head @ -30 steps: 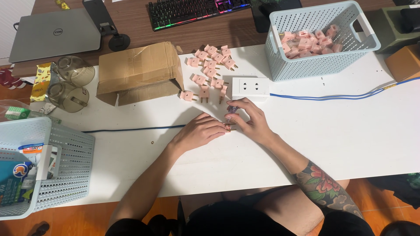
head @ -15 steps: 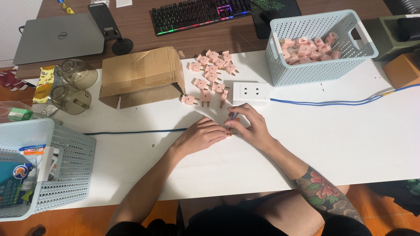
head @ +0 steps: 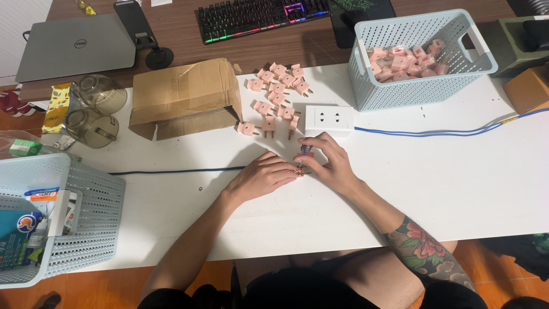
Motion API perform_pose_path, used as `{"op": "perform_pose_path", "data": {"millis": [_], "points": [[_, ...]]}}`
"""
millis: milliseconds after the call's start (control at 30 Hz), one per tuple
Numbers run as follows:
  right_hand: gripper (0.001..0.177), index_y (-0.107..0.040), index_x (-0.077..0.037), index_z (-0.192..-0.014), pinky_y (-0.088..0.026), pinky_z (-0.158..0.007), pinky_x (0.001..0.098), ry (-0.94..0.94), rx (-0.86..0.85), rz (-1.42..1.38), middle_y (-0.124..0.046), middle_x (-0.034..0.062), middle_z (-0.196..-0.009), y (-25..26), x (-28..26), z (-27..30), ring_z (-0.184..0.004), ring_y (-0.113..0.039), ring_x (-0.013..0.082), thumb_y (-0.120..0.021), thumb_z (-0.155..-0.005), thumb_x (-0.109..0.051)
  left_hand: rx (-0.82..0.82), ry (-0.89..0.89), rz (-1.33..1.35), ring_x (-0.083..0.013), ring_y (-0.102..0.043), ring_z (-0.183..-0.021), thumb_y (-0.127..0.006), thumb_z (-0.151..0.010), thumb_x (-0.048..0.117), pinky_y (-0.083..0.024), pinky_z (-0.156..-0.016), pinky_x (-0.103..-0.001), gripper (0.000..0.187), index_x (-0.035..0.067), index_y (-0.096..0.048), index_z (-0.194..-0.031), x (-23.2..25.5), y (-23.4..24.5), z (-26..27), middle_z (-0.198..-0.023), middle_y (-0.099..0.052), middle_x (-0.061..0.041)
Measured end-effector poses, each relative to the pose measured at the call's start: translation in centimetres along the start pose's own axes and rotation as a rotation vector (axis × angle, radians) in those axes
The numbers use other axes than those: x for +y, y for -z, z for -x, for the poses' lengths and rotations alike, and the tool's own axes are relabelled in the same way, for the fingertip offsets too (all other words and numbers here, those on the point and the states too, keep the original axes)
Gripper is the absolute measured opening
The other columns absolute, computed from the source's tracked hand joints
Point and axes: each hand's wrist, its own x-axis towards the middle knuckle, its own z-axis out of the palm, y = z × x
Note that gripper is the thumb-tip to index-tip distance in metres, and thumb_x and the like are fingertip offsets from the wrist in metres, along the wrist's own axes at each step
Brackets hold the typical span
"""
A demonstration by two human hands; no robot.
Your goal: Assembling small pink electrical plug components by tightening internal screws with a screwdriver.
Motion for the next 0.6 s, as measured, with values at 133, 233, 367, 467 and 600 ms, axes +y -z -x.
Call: {"op": "perform_pose_path", "data": {"millis": [133, 233, 367, 467, 600], "points": [[0.044, -0.078, -0.004, -0.137, -0.062, -0.087, 0.0454, 0.019, 0.026, 0.004, -0.073, 0.0095, -0.097, -0.02, -0.51, -0.26, -0.090, -0.075, 0.0280, -0.093, -0.096, -0.012, -0.004, 0.001, 0.017, -0.0173, -0.081, -0.109, -0.077, -0.113, 0.023, -0.059, -0.097, -0.036, 0.011, 0.016, -0.085, -0.113, 0.32, 0.66, -0.42, -0.115, -0.086, -0.003], [0.043, -0.077, -0.005, -0.137, -0.062, -0.089, 0.0433, 0.023, 0.040, 0.020, -0.074, 0.0079, -0.100, 0.03, 0.15, -0.13, -0.092, -0.075, 0.0257, -0.092, -0.098, -0.013, 0.003, -0.008, 0.001, -0.0180, -0.081, -0.112, -0.077, -0.113, 0.022, -0.060, -0.097, -0.036, 0.010, 0.016, -0.085, -0.115, 0.11, 0.33, -0.04, -0.117, -0.085, -0.003], [0.042, -0.076, -0.005, -0.138, -0.062, -0.089, 0.0433, 0.016, 0.041, 0.024, -0.073, 0.0076, -0.100, 0.12, 0.30, -0.01, -0.092, -0.074, 0.0257, -0.091, -0.099, -0.013, -0.003, -0.005, 0.003, -0.0178, -0.081, -0.111, -0.078, -0.113, 0.021, -0.060, -0.097, -0.036, 0.010, 0.015, -0.085, -0.114, 0.23, 0.48, -0.11, -0.117, -0.085, -0.004], [0.042, -0.076, -0.005, -0.139, -0.061, -0.089, 0.0430, 0.023, 0.027, 0.024, -0.073, 0.0077, -0.101, 0.09, 0.29, 0.08, -0.093, -0.074, 0.0257, -0.091, -0.100, -0.013, 0.001, -0.005, 0.007, -0.0174, -0.081, -0.111, -0.079, -0.112, 0.021, -0.060, -0.097, -0.036, 0.009, 0.015, -0.085, -0.113, 0.29, 0.48, -0.17, -0.116, -0.085, -0.003], [0.043, -0.076, -0.005, -0.139, -0.061, -0.088, 0.0427, 0.032, 0.020, 0.027, -0.073, 0.0075, -0.101, 0.06, 0.12, -0.10, -0.093, -0.074, 0.0253, -0.091, -0.100, -0.013, 0.001, -0.003, 0.014, -0.0178, -0.081, -0.112, -0.078, -0.112, 0.020, -0.060, -0.098, -0.036, 0.009, 0.015, -0.085, -0.114, 0.33, 0.53, -0.25, -0.116, -0.085, -0.003]]}}
